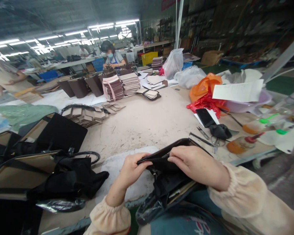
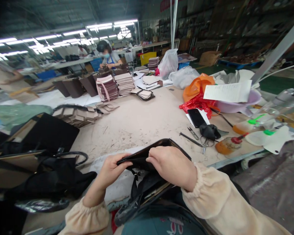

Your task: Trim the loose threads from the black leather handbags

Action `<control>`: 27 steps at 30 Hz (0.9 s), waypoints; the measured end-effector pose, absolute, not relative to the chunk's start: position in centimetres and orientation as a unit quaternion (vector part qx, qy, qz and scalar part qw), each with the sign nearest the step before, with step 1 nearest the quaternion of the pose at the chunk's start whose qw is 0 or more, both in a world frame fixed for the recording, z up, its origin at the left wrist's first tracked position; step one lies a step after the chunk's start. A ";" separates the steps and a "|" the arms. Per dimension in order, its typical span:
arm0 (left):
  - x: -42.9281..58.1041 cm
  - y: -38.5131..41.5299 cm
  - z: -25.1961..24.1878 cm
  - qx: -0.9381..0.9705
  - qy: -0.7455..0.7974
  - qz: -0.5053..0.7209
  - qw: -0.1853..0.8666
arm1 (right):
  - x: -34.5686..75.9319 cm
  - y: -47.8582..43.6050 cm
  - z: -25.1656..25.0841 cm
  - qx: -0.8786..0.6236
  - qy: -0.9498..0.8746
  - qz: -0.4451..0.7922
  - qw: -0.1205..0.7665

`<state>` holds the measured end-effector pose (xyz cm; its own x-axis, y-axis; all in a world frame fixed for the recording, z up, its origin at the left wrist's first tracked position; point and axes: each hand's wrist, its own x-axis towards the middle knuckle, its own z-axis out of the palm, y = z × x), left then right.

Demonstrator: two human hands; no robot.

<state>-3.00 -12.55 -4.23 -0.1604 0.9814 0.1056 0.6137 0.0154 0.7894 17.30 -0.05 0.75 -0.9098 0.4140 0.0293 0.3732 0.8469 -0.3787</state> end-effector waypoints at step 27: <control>-1.6 -11.7 -4.9 0.591 0.646 0.395 0.278 | 16.7 -1.7 -0.1 -0.235 -0.961 0.142 0.038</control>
